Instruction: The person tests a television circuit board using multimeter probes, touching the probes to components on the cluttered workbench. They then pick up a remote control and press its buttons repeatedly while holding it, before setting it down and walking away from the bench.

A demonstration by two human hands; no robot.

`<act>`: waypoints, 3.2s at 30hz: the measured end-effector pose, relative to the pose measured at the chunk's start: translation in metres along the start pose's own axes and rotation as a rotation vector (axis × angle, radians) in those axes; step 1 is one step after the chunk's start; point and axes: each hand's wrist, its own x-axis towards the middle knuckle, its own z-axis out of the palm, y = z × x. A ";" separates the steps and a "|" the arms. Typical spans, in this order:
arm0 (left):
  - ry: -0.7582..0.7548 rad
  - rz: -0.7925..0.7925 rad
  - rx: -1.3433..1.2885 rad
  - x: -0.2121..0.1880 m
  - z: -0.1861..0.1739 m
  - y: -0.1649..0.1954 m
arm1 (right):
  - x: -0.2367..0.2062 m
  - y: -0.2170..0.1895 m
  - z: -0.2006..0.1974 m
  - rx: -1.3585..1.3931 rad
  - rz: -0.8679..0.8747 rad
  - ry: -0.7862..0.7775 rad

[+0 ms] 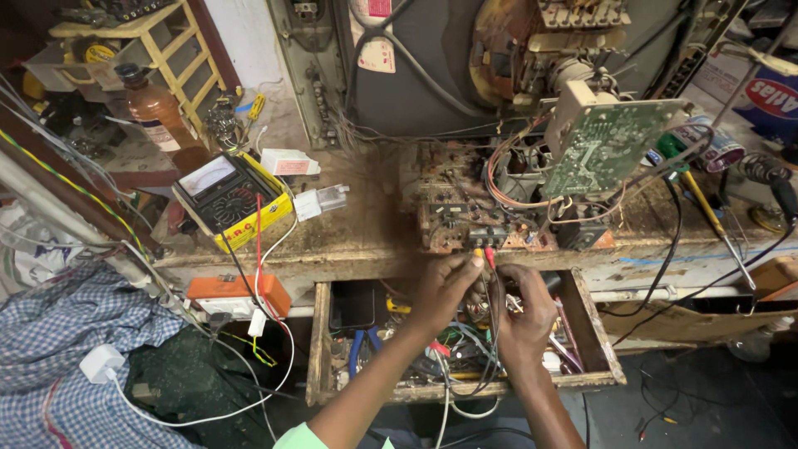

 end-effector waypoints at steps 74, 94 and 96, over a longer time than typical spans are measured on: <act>0.176 0.136 0.303 -0.008 0.003 0.024 | 0.009 0.002 0.022 0.454 0.596 0.141; 0.214 0.132 0.368 -0.009 0.009 0.032 | 0.013 -0.001 0.014 0.292 0.575 0.019; 0.214 0.143 0.356 -0.009 0.009 0.030 | 0.012 0.000 0.015 0.307 0.546 0.022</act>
